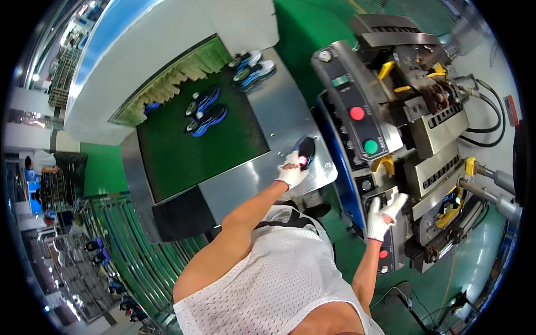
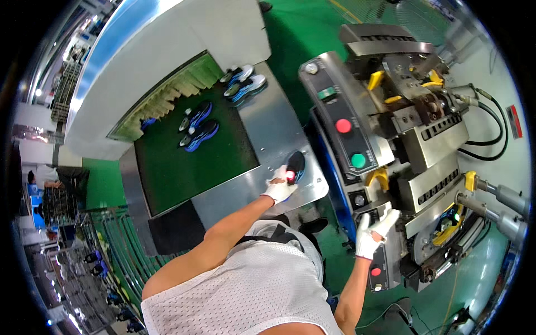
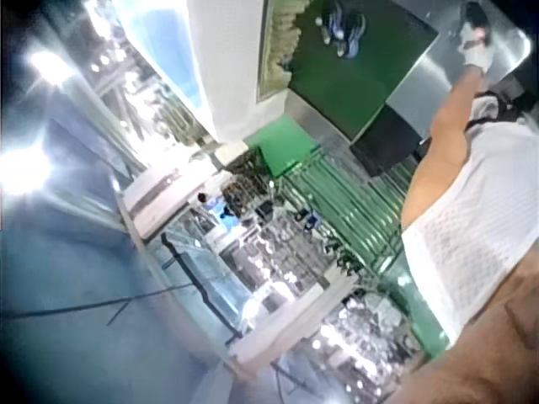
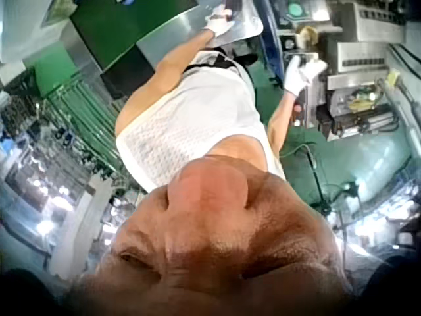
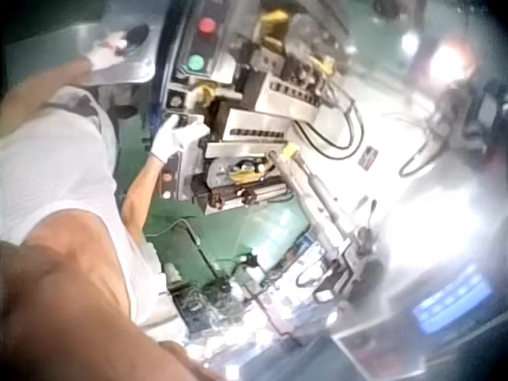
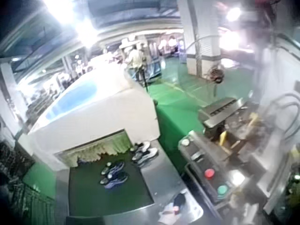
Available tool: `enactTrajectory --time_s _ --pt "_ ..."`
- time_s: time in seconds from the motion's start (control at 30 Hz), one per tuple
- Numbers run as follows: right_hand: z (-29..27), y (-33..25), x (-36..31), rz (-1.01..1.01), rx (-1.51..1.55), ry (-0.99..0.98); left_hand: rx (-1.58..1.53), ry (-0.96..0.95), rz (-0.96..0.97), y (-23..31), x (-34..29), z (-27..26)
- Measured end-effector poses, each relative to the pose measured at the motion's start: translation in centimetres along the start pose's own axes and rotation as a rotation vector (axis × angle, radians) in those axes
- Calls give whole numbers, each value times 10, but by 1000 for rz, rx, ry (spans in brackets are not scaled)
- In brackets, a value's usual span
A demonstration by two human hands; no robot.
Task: The person repeatedly places blue and black sneaker uppers into a machine jig, presses a green button to activate the machine, and then removes the processed shoes. The shoes are then placed onto a metal rack. This cycle is repeated multiple times.
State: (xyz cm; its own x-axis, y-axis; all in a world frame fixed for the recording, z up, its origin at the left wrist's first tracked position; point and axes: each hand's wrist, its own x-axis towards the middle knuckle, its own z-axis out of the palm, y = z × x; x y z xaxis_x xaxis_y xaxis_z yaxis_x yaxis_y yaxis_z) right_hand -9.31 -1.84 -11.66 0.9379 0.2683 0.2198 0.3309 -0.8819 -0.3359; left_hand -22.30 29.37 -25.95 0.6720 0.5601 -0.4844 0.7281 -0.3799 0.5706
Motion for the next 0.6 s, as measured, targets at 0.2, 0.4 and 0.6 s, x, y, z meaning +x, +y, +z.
enactTrajectory --time_s 0.2,0.4,0.6 --pt "40 23 -22 76 -381 -319 259 -240 323 -40 10 -166" --pt "1 0 -69 225 -335 -314 242 385 211 -187 115 -349" --pt "26 -8 -118 302 -325 -676 825 176 59 -322 153 -305"
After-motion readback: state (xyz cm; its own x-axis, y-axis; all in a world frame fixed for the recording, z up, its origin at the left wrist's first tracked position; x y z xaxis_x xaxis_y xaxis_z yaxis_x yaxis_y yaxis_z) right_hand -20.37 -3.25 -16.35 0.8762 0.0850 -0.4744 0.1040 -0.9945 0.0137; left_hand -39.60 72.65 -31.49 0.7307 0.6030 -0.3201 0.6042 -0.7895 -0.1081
